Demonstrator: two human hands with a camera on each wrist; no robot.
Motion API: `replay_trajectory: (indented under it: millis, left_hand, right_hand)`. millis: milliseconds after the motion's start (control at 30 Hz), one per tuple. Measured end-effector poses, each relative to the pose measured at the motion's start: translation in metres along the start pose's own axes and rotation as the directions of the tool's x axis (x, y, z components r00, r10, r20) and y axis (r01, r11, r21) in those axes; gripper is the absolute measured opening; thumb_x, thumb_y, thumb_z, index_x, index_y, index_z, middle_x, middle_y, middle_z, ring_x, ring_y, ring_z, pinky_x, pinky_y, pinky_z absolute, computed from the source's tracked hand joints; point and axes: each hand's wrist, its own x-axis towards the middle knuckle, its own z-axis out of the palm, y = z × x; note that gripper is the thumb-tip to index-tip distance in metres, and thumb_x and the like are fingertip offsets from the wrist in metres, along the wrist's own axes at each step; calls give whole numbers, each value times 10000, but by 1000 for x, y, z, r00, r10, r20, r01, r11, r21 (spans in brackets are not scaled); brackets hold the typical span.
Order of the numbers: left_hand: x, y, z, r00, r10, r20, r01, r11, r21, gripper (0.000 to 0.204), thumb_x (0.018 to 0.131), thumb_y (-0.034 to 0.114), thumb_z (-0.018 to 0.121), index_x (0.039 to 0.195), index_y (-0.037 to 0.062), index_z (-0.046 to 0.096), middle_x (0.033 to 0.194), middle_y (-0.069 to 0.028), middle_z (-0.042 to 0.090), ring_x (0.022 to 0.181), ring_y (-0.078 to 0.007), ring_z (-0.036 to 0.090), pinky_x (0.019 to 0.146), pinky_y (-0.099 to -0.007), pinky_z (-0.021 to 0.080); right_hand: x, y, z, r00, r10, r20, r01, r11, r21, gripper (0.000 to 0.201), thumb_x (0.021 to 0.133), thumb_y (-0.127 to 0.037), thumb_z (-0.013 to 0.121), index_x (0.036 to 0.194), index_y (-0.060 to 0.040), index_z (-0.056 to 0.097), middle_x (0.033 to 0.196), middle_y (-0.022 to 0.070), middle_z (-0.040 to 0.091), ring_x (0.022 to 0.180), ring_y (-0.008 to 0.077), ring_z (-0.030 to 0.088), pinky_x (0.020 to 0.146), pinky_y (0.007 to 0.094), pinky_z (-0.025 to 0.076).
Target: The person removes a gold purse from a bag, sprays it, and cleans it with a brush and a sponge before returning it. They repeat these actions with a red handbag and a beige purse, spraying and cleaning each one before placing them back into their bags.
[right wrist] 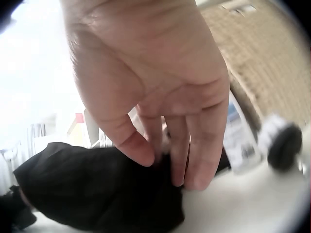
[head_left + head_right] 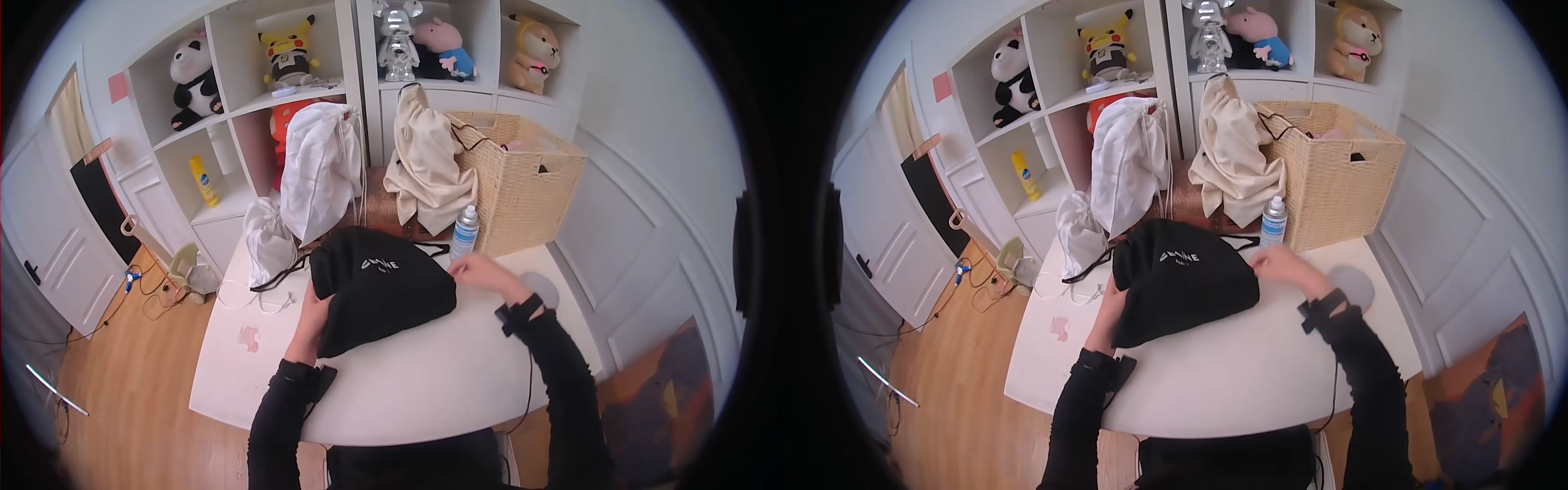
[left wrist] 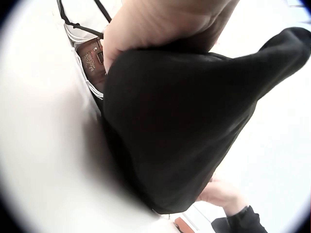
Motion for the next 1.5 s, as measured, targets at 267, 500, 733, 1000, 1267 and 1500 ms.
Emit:
replay_trajectory:
  millis: [267,500,733,1000,1267,1500]
  left_hand:
    - [-17,13,13,997,73,10,-74,993,92,646,762,6,780,1325,5,462,1225,-115,589,1127,-203,580,973,-321,466]
    - [-19,15,14,990,38,134,-45,998,50,650,709,-52,789,1276,40,486,1191,-80,582,1115,-194,571,998,-327,441]
    - [-14,3,12,986,-91,138,102,992,-79,704,721,-64,766,1332,4,425,1244,-114,572,1160,-209,560,1010,-328,452]
    - [-12,-8,6,981,-135,136,149,984,-96,693,731,-33,772,1319,-17,406,1236,-124,566,1156,-216,558,1010,-326,452]
    - [-15,-1,6,979,-177,100,191,971,-147,638,748,-110,704,1338,-20,475,1232,-115,619,1113,-207,610,965,-316,495]
    - [-7,-3,-6,924,-350,156,374,912,-167,562,846,161,721,1324,-32,498,1190,-124,636,1070,-203,626,927,-308,499]
  right_hand:
    - [131,-78,-102,650,-223,-726,65,969,-240,882,669,-335,818,1324,79,396,1200,288,586,1120,424,586,960,433,471]
    - [189,-110,-65,474,-89,-876,48,996,-75,876,643,-296,825,1310,51,376,1125,275,625,1057,435,612,899,456,492]
    - [193,-123,-103,219,-68,-973,173,984,-30,665,636,-304,812,1146,20,535,1044,271,662,1032,429,620,855,455,490]
    - [144,-188,-155,104,-78,-992,506,863,-15,710,627,-260,840,1216,-1,540,1112,185,650,1022,303,624,901,357,476]
    - [-9,-186,-168,254,-328,-910,859,509,56,621,778,-94,736,1334,-21,469,1249,92,577,1150,208,567,987,336,466]
    - [-166,-117,-111,482,-218,-848,608,781,145,423,967,-237,560,1318,-31,443,1267,99,529,1190,208,547,1021,367,462]
